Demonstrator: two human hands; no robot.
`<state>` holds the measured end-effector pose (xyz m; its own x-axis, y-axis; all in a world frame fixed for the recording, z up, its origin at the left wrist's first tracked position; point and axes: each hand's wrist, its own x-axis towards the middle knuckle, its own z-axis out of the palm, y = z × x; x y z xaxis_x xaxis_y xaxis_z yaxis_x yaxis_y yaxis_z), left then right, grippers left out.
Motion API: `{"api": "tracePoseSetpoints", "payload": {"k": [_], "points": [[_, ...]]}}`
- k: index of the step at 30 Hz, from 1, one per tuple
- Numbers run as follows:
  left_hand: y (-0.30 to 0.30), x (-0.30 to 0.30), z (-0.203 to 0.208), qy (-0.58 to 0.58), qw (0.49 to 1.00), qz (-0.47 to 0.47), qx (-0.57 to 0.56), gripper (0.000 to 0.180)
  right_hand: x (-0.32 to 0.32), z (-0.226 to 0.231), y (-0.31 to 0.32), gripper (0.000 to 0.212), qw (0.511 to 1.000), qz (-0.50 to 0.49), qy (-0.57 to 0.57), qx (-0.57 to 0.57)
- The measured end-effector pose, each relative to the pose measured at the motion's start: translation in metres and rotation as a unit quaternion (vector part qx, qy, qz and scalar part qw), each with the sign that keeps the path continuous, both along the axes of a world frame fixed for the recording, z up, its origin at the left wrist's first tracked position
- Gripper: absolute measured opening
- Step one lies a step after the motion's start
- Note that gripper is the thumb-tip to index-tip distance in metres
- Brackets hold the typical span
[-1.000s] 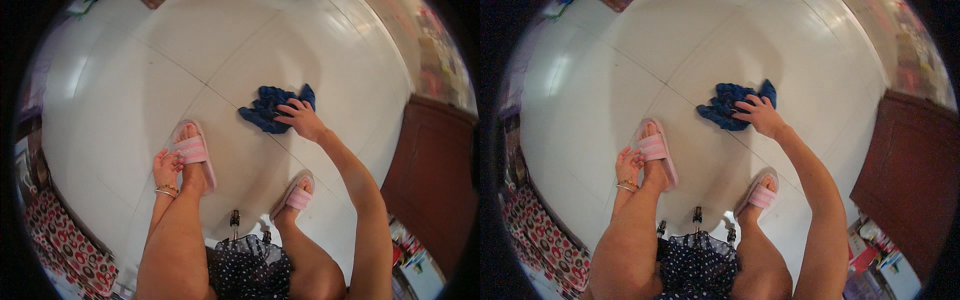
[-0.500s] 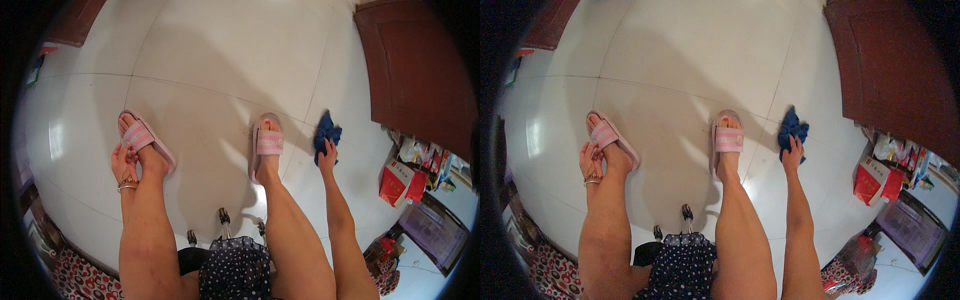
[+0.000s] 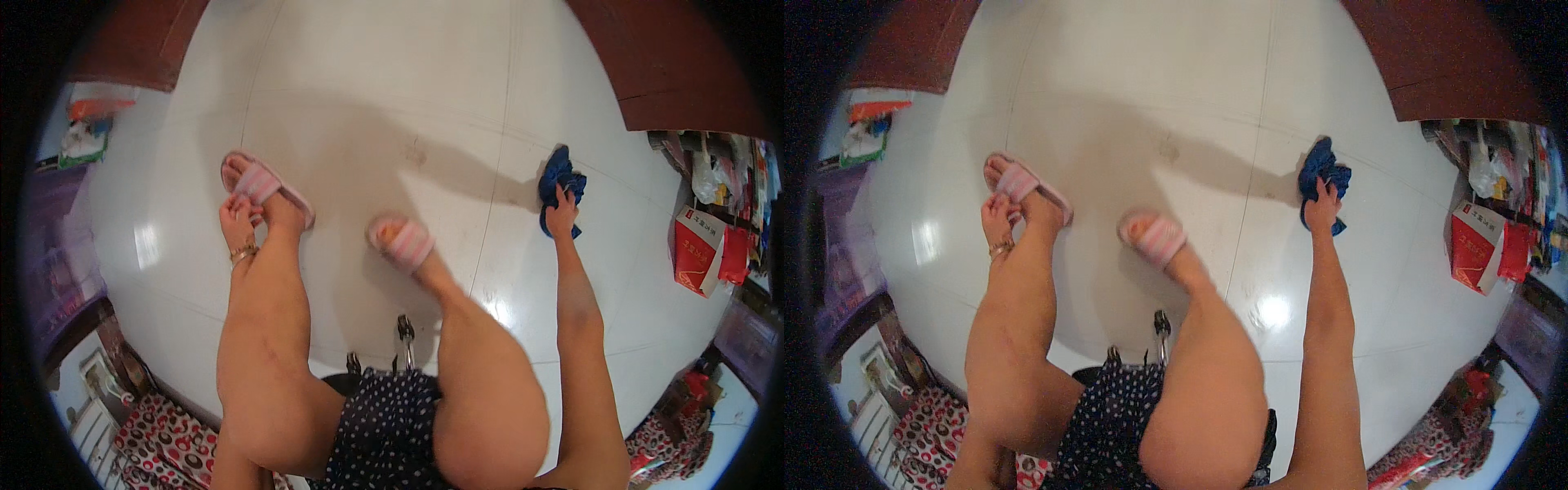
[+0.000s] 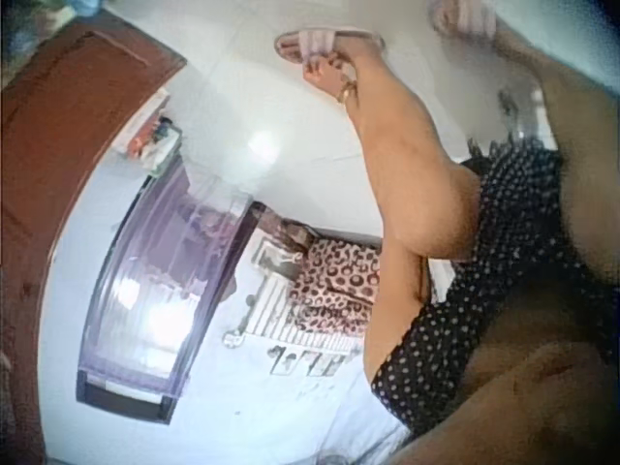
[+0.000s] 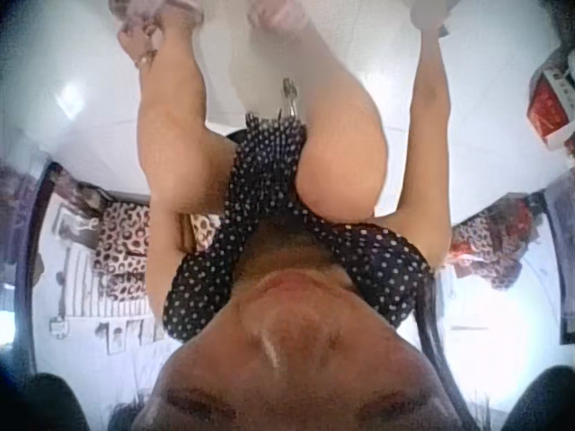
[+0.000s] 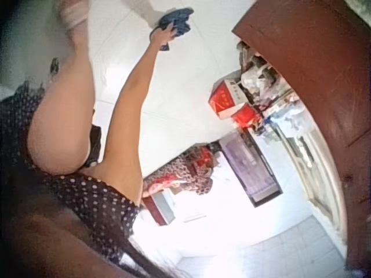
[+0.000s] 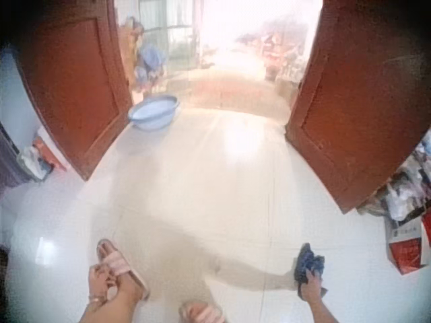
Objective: The person cleans the floor with a cloth by hand, moving around a room with various bags and household items, and later uses water from a basin.
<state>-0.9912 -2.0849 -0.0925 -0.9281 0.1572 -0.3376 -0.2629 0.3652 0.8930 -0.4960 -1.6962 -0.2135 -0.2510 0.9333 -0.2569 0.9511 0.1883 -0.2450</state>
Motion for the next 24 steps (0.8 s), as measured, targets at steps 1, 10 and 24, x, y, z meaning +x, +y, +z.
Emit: {"api": "tracePoseSetpoints", "payload": {"k": [1,10,24], "points": [[0.005,0.003,0.004,0.011,1.0,-0.022,-0.011,0.033,0.002,0.002,0.005,0.059,0.999,-0.029,-0.004,-0.021],[-0.037,0.051,0.042,-0.055,0.98,-0.175,-0.076,0.034,-0.005,0.005,0.004,0.058,0.997,-0.063,-0.038,0.01],[-0.138,0.09,-0.012,-0.167,0.986,-0.018,-0.007,0.043,-0.315,0.038,-0.167,0.033,0.932,0.335,0.093,0.105]]}}
